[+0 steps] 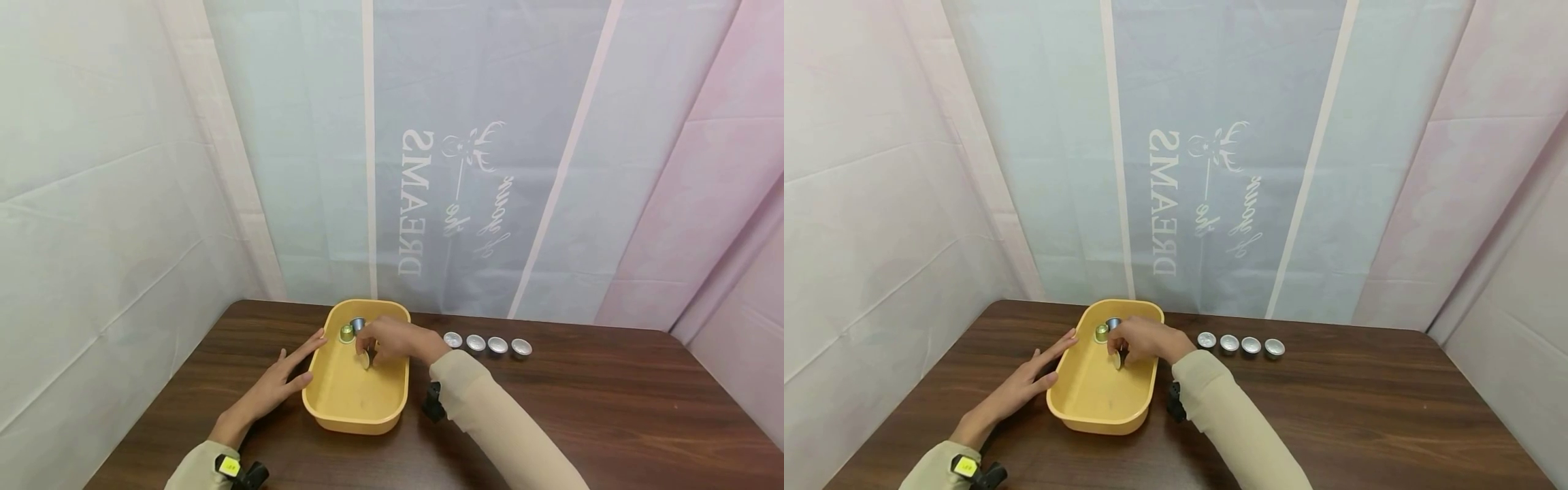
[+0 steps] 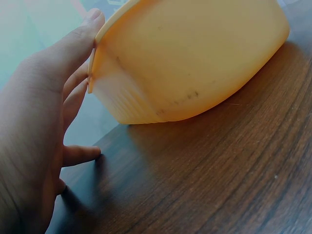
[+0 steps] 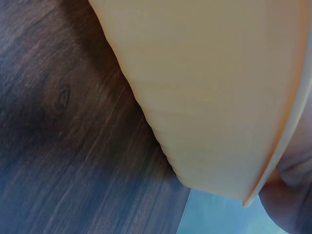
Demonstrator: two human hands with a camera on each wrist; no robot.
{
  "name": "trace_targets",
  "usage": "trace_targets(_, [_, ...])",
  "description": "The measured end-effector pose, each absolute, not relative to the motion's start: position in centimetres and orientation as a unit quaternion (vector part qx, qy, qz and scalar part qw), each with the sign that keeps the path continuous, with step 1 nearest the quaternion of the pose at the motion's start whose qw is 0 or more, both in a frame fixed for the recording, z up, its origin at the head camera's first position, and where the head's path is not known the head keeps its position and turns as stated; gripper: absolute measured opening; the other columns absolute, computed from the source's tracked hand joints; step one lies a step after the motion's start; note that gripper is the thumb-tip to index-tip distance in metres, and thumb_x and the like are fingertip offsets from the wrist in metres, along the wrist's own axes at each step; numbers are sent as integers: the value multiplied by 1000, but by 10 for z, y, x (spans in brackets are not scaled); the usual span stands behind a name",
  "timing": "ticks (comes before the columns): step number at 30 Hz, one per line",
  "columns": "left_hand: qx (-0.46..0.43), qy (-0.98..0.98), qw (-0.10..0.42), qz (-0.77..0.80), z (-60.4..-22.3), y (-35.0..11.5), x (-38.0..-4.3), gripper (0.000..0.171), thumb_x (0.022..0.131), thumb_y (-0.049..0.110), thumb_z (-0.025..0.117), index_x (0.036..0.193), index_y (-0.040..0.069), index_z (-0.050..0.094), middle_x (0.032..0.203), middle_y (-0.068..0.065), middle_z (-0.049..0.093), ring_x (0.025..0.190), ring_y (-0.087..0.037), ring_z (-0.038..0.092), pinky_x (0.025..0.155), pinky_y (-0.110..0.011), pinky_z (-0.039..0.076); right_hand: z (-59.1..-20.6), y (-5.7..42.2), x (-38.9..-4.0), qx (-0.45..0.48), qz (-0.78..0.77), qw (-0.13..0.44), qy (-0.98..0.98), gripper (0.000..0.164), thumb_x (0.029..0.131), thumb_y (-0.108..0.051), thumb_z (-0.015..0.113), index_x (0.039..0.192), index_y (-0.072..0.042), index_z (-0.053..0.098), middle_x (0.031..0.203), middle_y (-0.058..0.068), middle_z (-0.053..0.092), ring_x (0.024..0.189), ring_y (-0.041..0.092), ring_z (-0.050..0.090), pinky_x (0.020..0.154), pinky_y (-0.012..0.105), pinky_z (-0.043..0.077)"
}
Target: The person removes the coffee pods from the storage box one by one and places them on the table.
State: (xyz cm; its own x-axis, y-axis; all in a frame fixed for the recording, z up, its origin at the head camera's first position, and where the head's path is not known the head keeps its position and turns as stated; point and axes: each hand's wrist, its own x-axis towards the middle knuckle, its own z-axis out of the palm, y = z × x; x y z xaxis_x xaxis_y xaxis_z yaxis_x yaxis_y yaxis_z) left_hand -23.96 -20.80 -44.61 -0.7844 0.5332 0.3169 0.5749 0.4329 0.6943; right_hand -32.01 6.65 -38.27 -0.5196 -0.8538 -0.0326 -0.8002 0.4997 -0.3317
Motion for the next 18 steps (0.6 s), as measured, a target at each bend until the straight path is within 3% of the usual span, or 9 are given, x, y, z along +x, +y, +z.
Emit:
trace_targets(14, [-326,-845,22,-424,-447,-208,-239,59,98,11,53,152,16,30,158,-5,18,140,-38,21,93,-79,-4,-367,79,-320,-501,-168,55,847,27,74,-5,79,97,-18,72,90,-13,66,85,4,62,74,18,48])
trace_targets(18, [-324,-846,20,-424,-446,-208,-239,59,98,12,53,152,16,30,159,-2,18,140,-37,21,93,-79,-4,-363,86,-319,-507,-203,52,836,25,76,-7,79,97,-18,72,91,-14,66,84,2,61,76,24,51])
